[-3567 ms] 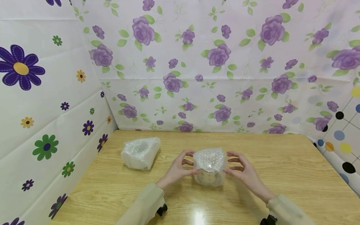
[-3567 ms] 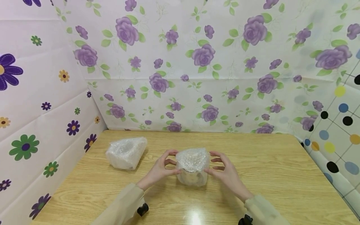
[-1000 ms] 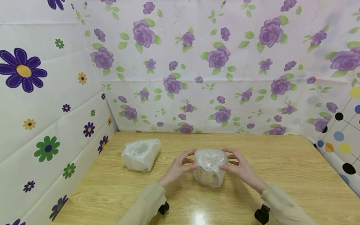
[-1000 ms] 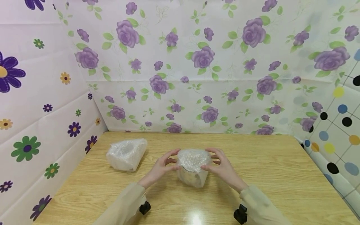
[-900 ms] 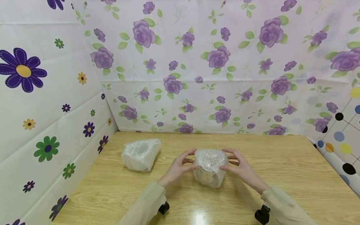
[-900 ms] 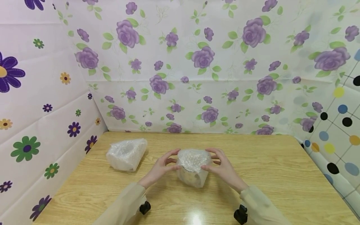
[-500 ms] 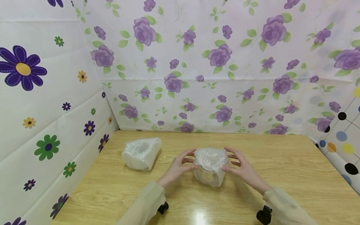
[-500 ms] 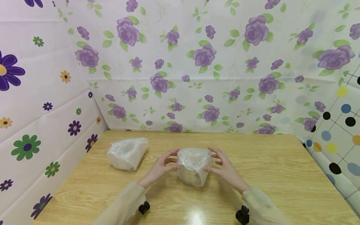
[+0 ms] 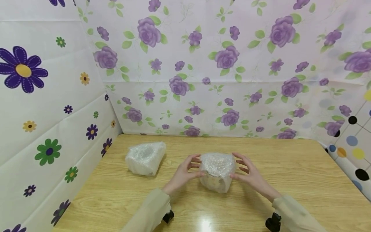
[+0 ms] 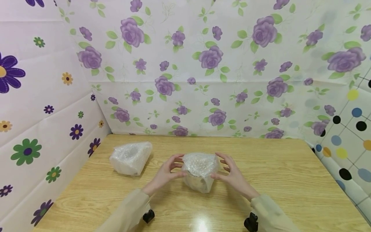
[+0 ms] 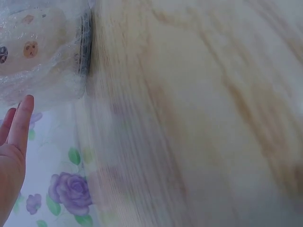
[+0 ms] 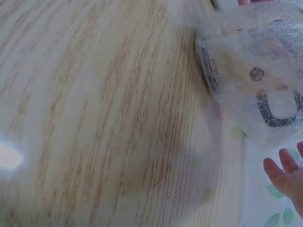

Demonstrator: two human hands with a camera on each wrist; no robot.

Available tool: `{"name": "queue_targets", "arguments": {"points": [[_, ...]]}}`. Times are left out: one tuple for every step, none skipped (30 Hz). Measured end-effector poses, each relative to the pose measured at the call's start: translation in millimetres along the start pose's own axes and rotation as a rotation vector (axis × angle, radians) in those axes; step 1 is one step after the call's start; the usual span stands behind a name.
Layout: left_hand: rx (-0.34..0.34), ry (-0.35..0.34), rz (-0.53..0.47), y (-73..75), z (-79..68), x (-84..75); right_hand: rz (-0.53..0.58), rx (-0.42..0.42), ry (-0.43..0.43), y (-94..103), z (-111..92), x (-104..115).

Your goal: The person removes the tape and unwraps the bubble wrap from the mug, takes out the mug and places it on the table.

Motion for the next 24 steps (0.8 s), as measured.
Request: {"name": "queue_targets", "arguments": {"points": [[-0.009, -0.002, -0.018, -0.8, 0.3, 0.2, 0.006, 0.008, -0.006, 0.2, 0.1, -1.4], [-0.013, -0.005, -0.034, -1.9, 0.7, 0.2, 0.008, 0.020, -0.008, 0.1, -0.1, -2.4], [-0.018, -0.008, -0.054, -3.2, 0.9, 0.6, 0.010, 0.032, -0.011, -0.2, -0.2, -3.6], [-0.022, -0.013, -0.070, -4.4, 1.1, 1.0, 0.011, 0.043, -0.012, -0.4, -0.3, -4.1], [-0.026, -0.015, -0.083, -5.6, 1.3, 1.6, 0.021, 0.057, -0.017, -1.1, -1.4, -1.5], [-0.029, -0.023, -0.086, -6.4, 1.1, 5.8, 0.030, 0.069, -0.022, -1.8, -2.6, 2.0], [-0.031, -0.028, -0.085, -7.5, 1.3, 5.7, 0.040, 0.076, -0.027, -2.3, -3.6, 5.3], [-0.035, -0.027, -0.078, -8.4, 1.2, 6.1, 0.050, 0.082, -0.031, -2.9, -4.4, 8.5], [-0.041, -0.025, -0.068, -9.2, 1.2, 6.2, 0.063, 0.086, -0.038, -3.4, -4.6, 9.8], [-0.049, -0.025, -0.053, -9.4, 1.2, 5.8, 0.076, 0.088, -0.043, -4.1, -4.5, 10.4], [-0.059, -0.025, -0.041, -9.7, 1.2, 5.4, 0.086, 0.087, -0.048, -4.6, -4.4, 10.7], [-0.070, -0.025, -0.024, -9.9, 1.1, 4.6, 0.089, 0.083, -0.047, -4.8, -3.4, 7.8], [-0.080, -0.020, -0.013, -10.4, 1.5, 0.3, 0.096, 0.079, -0.043, -4.8, -2.1, 3.9], [-0.090, -0.016, 0.003, -10.5, 1.5, 0.0, 0.105, 0.074, -0.037, -4.9, -1.0, 0.6], [-0.098, -0.016, 0.014, -10.6, 1.3, -0.7, 0.109, 0.068, -0.031, -4.9, -0.1, -2.4], [-0.106, -0.016, 0.023, -10.7, 1.3, -1.3, 0.115, 0.062, -0.019, -5.0, 0.2, -3.1], [-0.111, -0.017, 0.026, -10.9, 1.5, -1.9, 0.121, 0.056, -0.008, -5.1, 0.2, -2.8], [-0.115, -0.019, 0.032, -11.0, 1.7, -2.5, 0.127, 0.049, -0.006, -5.1, 0.5, -3.2], [-0.117, -0.021, 0.034, -11.1, 2.1, -3.1, 0.132, 0.041, -0.003, -5.1, 0.6, -3.2], [-0.118, -0.024, 0.034, -11.3, 2.5, -3.8, 0.134, 0.033, -0.002, -5.3, 0.4, -3.0], [-0.119, -0.028, 0.035, -11.4, 2.9, -4.5, 0.136, 0.025, 0.000, -5.5, 0.2, -2.7], [-0.117, -0.032, 0.039, -11.4, 3.5, -5.1, 0.138, 0.018, 0.002, -5.7, -0.1, -1.8], [-0.116, -0.034, 0.041, -11.5, 3.9, -5.6, 0.136, 0.011, -0.001, -6.0, -0.4, -1.5], [-0.116, -0.034, 0.048, -11.4, 4.1, -6.2, 0.132, 0.004, 0.003, -6.3, -0.8, -1.0]]}}
Point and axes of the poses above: each hand's wrist, its own z-axis towards the middle knuckle, its own y-axis out of the back of the hand, x = y × z, the point moved 6 cm from there along z, towards the middle knuckle, and after that the axes turned 14 degrees about -y, right-handed, at the moved point
